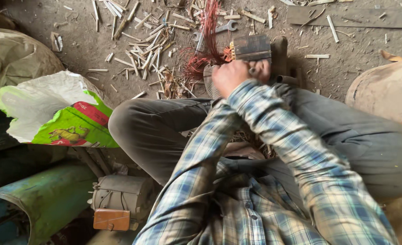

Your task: The person sits on the floor and uses a metal rod to pry and pull copper wires out of a cylindrical motor stator. The person repeatedly inserts the rod into the stator slots, leverages the wires loose, and gathers the extracted copper strands into a bundle.

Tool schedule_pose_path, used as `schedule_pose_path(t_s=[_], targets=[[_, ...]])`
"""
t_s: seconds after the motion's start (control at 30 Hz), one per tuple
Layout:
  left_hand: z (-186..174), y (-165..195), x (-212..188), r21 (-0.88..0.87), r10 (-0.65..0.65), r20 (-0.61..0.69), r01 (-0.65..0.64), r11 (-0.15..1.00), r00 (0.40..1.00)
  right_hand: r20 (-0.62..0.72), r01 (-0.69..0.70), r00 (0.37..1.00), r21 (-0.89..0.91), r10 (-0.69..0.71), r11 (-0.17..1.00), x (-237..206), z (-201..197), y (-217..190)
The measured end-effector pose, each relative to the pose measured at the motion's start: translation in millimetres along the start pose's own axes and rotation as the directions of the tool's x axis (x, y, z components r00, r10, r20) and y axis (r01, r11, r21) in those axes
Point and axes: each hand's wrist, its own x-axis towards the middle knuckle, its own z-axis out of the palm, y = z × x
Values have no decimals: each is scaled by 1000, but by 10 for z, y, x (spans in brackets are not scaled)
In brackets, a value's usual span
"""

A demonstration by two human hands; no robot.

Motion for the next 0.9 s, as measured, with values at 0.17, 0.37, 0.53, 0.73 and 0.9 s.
schedule_pose_path(t_s=[0.17,0.37,0.53,0.73,0.9], targets=[[35,-352,-54,-108,-1,-87,-8,994,996,-355,-113,935,-306,-3,945,96,-46,-63],[294,-336,-346,-196,447,-237,-494,847,862,20,281,948,-528,-319,801,125,-303,536],[132,-1116,-671,31,691,-115,-692,721,714,-132,331,905,-374,-404,866,296,-144,895],[-618,-1315,710,-350,319,-153,-353,868,936,-131,235,932,-488,-337,840,460,158,923],[-453,-549,1209,-104,285,619,-283,953,732,-313,280,841,-445,-441,851,387,357,1056]])
